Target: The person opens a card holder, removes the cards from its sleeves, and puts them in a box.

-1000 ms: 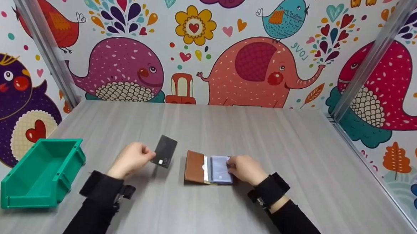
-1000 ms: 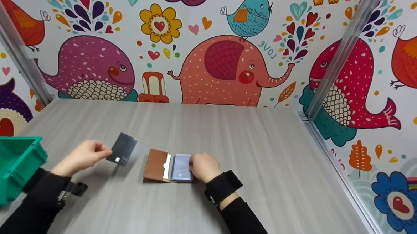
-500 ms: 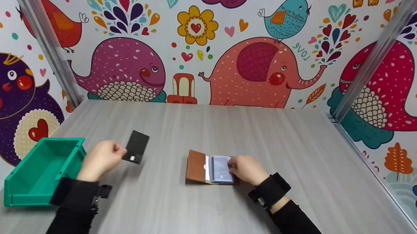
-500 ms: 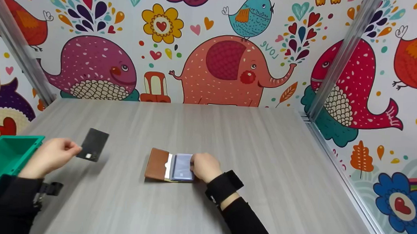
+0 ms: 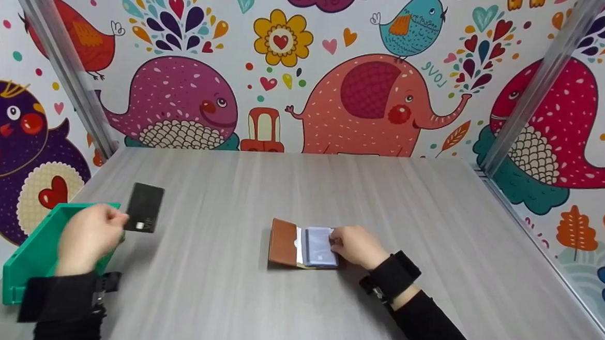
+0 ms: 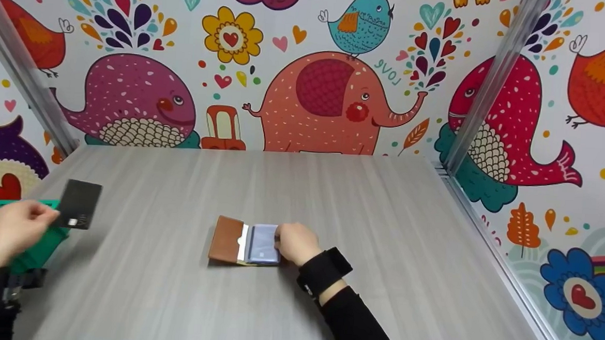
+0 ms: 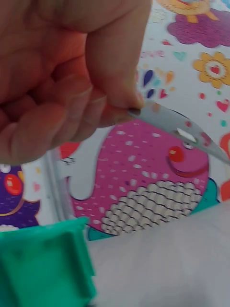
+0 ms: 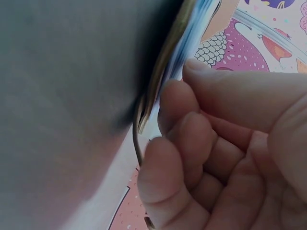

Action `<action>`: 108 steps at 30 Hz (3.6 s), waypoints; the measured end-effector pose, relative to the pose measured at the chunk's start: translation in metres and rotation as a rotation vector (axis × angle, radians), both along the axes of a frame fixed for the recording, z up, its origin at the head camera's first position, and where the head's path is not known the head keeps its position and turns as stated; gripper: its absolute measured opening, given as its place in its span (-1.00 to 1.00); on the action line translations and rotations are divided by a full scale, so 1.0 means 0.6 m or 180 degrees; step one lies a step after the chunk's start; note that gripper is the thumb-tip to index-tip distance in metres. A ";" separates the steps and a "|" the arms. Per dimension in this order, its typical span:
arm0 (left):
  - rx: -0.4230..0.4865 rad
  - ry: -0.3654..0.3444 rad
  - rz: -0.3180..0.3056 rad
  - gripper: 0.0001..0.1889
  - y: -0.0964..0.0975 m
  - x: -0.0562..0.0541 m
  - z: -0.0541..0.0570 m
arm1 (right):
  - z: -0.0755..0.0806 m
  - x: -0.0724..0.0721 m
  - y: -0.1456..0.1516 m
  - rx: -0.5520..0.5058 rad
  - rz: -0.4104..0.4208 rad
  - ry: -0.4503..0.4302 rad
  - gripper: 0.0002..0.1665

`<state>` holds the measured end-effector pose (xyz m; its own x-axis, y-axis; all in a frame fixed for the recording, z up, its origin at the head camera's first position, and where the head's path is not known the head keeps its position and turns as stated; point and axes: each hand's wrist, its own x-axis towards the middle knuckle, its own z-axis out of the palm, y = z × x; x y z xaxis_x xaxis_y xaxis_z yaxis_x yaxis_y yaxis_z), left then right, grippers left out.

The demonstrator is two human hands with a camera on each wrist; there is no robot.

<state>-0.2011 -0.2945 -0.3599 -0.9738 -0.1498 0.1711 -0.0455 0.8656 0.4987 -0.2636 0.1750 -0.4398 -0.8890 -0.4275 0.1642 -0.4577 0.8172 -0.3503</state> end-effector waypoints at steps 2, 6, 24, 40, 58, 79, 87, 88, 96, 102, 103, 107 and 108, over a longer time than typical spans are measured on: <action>0.0022 0.0048 0.0098 -0.74 -0.010 0.006 0.003 | 0.000 0.001 0.001 0.0017 0.0003 0.0011 -0.81; 0.0030 0.0129 0.0283 -0.72 -0.027 0.016 0.006 | 0.000 0.001 0.002 0.0027 -0.0026 -0.0001 -0.80; -0.0198 -0.0179 0.1269 -0.68 -0.133 0.022 -0.007 | -0.002 0.001 0.000 0.0107 0.0002 0.0073 -0.82; -0.0372 -0.0781 0.1260 -0.65 -0.155 0.004 -0.051 | -0.003 -0.002 0.000 0.0056 0.0087 0.0067 -0.86; -0.0236 -0.0629 0.1013 -0.52 -0.143 0.007 -0.044 | -0.003 -0.001 0.002 0.0083 0.0092 0.0002 -0.91; -0.0315 0.0663 0.0012 -0.79 0.030 0.009 -0.021 | -0.001 0.000 0.001 0.0052 0.0114 0.0085 -0.86; -0.0231 0.0537 -0.0675 -0.87 0.151 -0.010 -0.052 | 0.000 -0.001 0.001 0.0054 0.0073 0.0026 -0.84; -0.0247 0.0557 -0.0732 -0.87 0.165 -0.012 -0.055 | 0.000 -0.001 0.001 0.0045 0.0081 0.0025 -0.84; -0.0342 0.0705 -0.1010 -0.89 0.257 -0.033 -0.067 | 0.001 -0.002 0.003 0.0030 0.0123 0.0007 -0.88; -0.0274 0.0668 -0.1277 -0.91 0.308 -0.042 -0.080 | 0.001 -0.002 0.003 0.0006 0.0104 -0.0019 -0.88; -0.0288 0.0671 -0.1314 -0.90 0.316 -0.042 -0.081 | 0.001 -0.002 0.003 0.0018 0.0119 0.0003 -0.88; -0.0378 0.0730 -0.1430 -0.88 0.342 -0.041 -0.088 | -0.002 -0.003 0.003 0.0067 0.0174 0.0123 -0.91; -0.0406 0.0749 -0.1455 -0.88 0.347 -0.041 -0.089 | -0.002 -0.002 0.003 0.0076 0.0182 0.0145 -0.91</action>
